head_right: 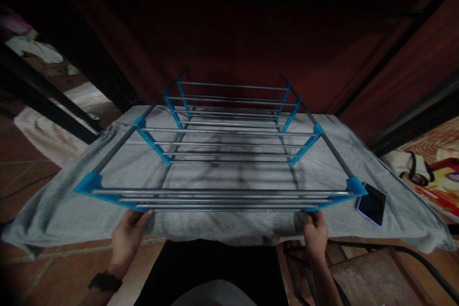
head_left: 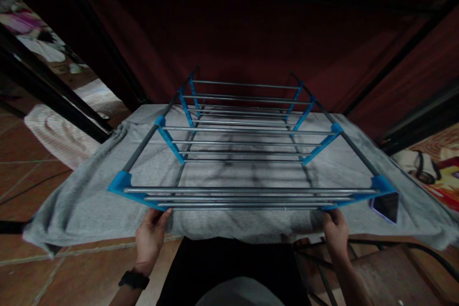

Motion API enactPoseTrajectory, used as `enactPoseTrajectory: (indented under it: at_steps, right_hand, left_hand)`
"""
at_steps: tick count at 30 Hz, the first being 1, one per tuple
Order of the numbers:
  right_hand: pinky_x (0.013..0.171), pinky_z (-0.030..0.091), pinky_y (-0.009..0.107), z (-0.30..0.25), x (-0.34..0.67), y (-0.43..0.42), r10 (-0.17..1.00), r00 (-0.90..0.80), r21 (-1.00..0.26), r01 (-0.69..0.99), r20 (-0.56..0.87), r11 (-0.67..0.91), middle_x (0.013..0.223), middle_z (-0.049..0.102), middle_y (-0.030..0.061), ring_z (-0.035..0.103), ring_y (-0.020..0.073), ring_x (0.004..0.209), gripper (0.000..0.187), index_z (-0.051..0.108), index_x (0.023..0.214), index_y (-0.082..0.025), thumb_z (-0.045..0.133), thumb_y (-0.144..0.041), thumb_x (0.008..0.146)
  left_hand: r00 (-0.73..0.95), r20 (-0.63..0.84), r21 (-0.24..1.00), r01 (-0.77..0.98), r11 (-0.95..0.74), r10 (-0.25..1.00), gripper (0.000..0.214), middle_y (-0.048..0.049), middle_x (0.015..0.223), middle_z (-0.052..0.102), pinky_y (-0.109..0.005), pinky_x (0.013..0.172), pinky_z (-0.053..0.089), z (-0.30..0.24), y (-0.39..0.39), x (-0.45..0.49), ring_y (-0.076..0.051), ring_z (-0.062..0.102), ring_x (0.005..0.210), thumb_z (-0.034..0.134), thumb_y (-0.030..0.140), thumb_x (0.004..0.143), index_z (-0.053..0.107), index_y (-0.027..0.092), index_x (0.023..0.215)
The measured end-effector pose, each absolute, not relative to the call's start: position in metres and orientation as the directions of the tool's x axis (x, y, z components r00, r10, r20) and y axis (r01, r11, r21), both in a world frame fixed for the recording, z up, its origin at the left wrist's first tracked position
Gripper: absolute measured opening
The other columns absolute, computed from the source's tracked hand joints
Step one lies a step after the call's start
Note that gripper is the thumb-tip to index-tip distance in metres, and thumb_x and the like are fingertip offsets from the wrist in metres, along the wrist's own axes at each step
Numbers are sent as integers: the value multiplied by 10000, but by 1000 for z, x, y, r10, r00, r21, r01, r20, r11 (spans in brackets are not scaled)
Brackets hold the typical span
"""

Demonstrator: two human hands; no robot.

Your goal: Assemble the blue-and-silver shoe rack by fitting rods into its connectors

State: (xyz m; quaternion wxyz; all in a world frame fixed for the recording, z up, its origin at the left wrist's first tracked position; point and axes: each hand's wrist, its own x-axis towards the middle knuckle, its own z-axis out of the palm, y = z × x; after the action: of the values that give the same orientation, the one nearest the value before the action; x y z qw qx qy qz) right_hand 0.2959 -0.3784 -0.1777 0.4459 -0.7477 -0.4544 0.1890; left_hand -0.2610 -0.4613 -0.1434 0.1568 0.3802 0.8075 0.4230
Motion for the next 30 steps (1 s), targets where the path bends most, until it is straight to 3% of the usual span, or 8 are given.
enactPoseTrajectory:
  at_steps: [7, 19, 24, 28, 30]
  right_hand:
    - [882, 434, 408, -178, 294, -375, 839, 534, -855, 480, 105, -198, 992, 699, 120, 614, 297, 942, 431, 648, 1025, -162, 499, -446, 737]
    - [889, 414, 413, -173, 286, -371, 792, 604, -836, 480, 95, -266, 1016, 704, 125, 594, 324, 993, 459, 668, 1048, -168, 483, -448, 735]
    - [885, 420, 408, -171, 285, -370, 813, 575, -877, 435, 95, -205, 955, 703, 105, 594, 304, 959, 415, 676, 985, -169, 520, -452, 723]
    - [870, 453, 404, -168, 291, -375, 839, 543, -943, 292, 28, -157, 941, 707, 89, 607, 278, 931, 397, 692, 951, -161, 575, -443, 697]
    - [851, 477, 402, -161, 300, -374, 827, 559, -953, 280, 62, -117, 946, 706, 94, 619, 276, 929, 395, 696, 931, -160, 599, -455, 685]
  left_hand:
    - [-642, 24, 787, 485, 382, 766, 551, -93, 960, 761, -434, 803, 542, -146, -459, -268, -326, 708, 917, 635, 672, 705, 675, 221, 1019]
    - [-637, 55, 731, 551, 403, 769, 493, -90, 863, 768, -398, 691, 532, -137, -456, -268, -335, 717, 832, 624, 664, 700, 691, 219, 901]
    - [-614, 99, 746, 567, 350, 783, 502, -90, 841, 769, -402, 684, 542, -139, -455, -270, -332, 718, 808, 643, 687, 684, 693, 231, 888]
    - [-578, 4, 800, 491, 344, 816, 538, -97, 831, 768, -425, 738, 572, -141, -455, -281, -328, 720, 808, 710, 675, 594, 692, 220, 881]
    - [-551, -52, 855, 406, 322, 833, 550, -92, 861, 770, -447, 813, 580, -139, -456, -291, -328, 717, 853, 747, 655, 529, 695, 224, 868]
